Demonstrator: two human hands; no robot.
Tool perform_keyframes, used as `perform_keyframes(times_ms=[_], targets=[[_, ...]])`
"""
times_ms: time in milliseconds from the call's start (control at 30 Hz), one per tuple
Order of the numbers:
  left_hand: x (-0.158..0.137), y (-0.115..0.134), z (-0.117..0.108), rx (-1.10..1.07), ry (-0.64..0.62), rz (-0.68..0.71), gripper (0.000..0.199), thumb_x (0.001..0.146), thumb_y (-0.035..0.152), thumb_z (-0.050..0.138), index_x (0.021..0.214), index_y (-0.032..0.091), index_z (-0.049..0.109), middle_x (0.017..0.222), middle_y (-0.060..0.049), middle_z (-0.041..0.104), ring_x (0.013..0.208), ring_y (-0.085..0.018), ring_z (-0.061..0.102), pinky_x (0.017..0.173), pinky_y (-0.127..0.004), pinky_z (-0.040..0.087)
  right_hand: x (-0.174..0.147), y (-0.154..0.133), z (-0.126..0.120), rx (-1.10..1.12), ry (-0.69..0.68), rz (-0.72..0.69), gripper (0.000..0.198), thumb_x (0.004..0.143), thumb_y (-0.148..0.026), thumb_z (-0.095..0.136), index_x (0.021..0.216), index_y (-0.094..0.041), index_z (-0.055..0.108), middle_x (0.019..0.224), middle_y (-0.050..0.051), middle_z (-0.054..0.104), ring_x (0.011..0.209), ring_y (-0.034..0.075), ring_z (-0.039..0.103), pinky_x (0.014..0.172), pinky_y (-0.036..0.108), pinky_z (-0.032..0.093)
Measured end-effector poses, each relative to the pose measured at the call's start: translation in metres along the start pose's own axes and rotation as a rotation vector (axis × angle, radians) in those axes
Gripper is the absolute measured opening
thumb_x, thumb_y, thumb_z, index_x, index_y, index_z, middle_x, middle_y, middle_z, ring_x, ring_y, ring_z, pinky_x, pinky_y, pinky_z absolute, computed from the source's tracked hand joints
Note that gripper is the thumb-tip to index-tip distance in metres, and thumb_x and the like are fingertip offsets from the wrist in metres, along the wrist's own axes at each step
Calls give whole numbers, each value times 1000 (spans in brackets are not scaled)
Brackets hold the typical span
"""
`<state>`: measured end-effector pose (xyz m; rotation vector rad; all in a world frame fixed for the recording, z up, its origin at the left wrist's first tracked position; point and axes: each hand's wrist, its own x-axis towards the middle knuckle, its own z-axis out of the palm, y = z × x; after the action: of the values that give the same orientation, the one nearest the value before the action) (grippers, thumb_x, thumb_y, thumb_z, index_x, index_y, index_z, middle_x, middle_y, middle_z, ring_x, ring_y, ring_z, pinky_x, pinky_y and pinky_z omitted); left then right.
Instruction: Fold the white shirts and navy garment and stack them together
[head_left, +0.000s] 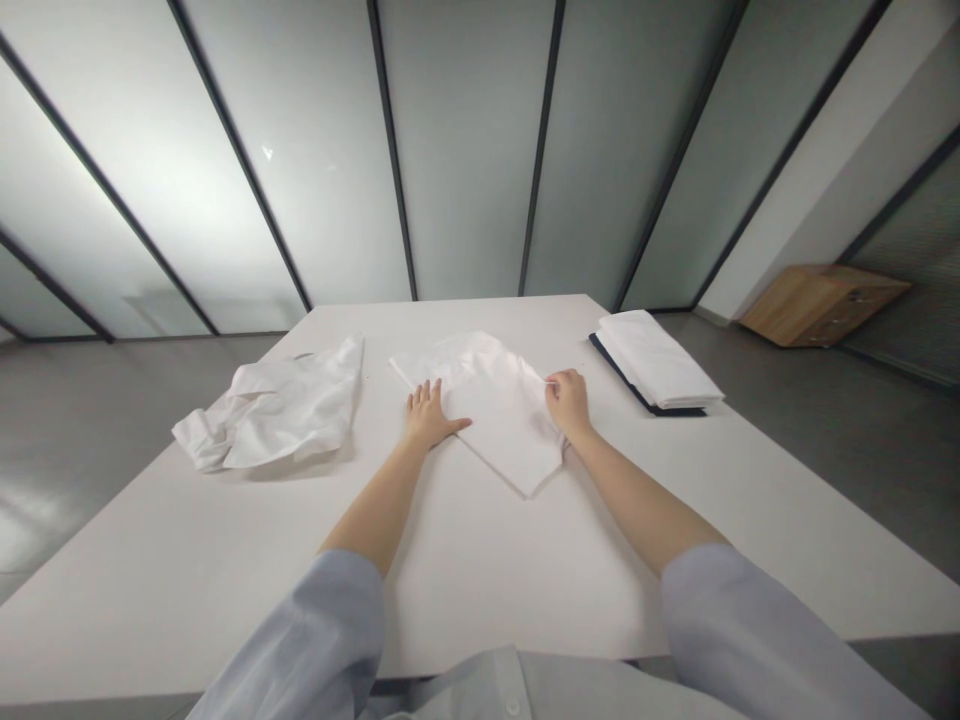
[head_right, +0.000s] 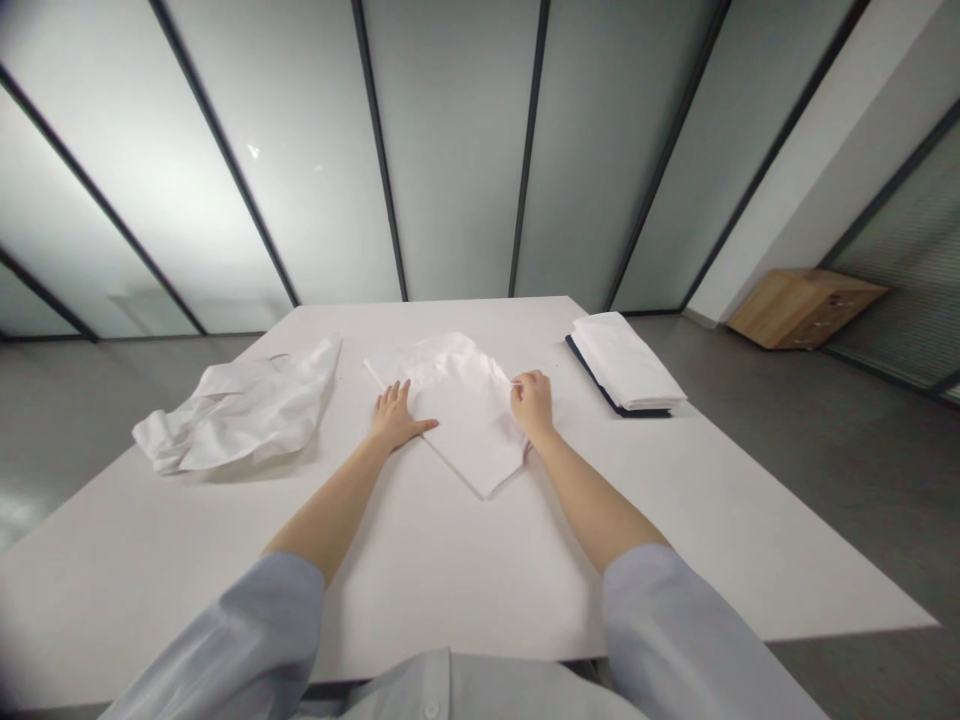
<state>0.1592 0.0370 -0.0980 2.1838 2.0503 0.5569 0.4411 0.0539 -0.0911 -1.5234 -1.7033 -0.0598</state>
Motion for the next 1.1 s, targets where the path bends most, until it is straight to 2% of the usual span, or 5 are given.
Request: perform_keyframes(times_ms=[267, 400, 533, 833, 1100], targets=[[-12, 21, 3, 5, -37, 482, 64, 77, 28, 66, 139, 25, 50, 159, -9, 26, 148, -33, 12, 115, -52, 25, -54, -92, 8, 446, -431, -842, 13, 81, -19, 51, 82, -21, 64, 84, 6, 63, 79, 21, 57, 75, 34, 48], [-11, 25, 2, -3, -177, 478, 43, 80, 22, 58, 123, 22, 64, 144, -8, 50, 141, -28, 33, 117, -48, 27, -37, -67, 0, 432, -164, -380, 26, 90, -32, 42, 96, -22, 66, 107, 10, 64, 107, 24, 57, 96, 40, 44], [-7, 23, -2, -148, -137, 357, 42, 80, 21, 52, 120, 22, 66, 134, -6, 60, 135, -24, 45, 115, -41, 33, -12, -25, 0, 321, -319, 19, 35, 94, -33, 36, 104, -21, 67, 111, 8, 68, 113, 21, 58, 101, 37, 41], [0, 3, -10, -252, 146, 51, 34, 76, 16, 48, 104, 18, 69, 139, -4, 57, 130, -22, 49, 110, -33, 39, -5, -10, 20, -57, -699, 32, 46, 100, -41, 29, 134, -22, 54, 151, 8, 43, 142, 24, 33, 114, 43, 25], [11, -24, -11, -508, 430, -440, 41, 90, 23, 33, 124, 18, 54, 122, -10, 64, 118, -22, 57, 100, -36, 45, 27, 24, -26, -480, -637, 307, 66, 88, -65, 42, 117, -9, 64, 115, 26, 66, 110, 37, 61, 88, 46, 45]])
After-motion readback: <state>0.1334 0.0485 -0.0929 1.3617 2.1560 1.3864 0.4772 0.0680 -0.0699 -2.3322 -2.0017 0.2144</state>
